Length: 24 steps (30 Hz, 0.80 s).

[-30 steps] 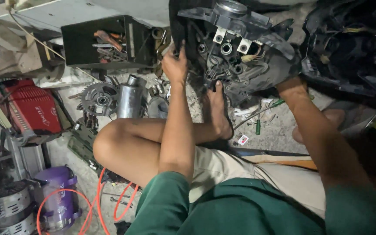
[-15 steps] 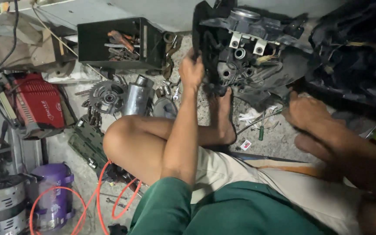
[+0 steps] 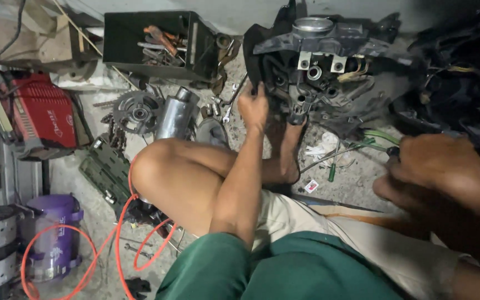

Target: Fitting and securing an instrument cluster into a motorcycle's front fairing, including connecting wiring.

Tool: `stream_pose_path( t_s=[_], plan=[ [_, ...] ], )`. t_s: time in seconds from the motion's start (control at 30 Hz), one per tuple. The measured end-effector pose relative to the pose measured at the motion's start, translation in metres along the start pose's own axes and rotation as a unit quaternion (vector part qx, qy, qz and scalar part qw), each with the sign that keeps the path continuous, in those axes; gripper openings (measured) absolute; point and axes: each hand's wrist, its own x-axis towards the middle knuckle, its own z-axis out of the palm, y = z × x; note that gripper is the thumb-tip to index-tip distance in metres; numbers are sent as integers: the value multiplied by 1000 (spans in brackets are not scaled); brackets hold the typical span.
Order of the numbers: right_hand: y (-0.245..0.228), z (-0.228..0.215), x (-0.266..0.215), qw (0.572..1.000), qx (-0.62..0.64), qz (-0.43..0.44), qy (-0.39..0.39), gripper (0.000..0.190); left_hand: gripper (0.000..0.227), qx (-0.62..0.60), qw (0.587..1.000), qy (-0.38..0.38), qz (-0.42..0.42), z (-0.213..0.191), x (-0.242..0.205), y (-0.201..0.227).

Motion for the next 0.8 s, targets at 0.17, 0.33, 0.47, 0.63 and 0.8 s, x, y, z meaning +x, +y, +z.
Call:
stream_pose_path(
  t_s=[0.17, 0.33, 0.47, 0.63, 0.8],
  plan=[
    [-16, -30, 54, 860, -113, 240, -436, 53, 38, 0, 997, -45, -62, 7, 14, -17],
    [-16, -54, 79, 920, -75, 254, -289, 55, 40, 60, 993, -82, -54, 15, 26, 4],
    [9, -29, 82, 970, -19, 238, -47, 47, 47, 56, 991, -60, -102, 10, 20, 28],
    [11, -5, 92, 960, 101, 261, 5, 48, 84, 22, 999, -2, 27, -11, 20, 68],
    [6, 14, 92, 938, 159, 309, 0, 39, 106, -20, 965, 70, 250, -1, 11, 72]
  ],
)
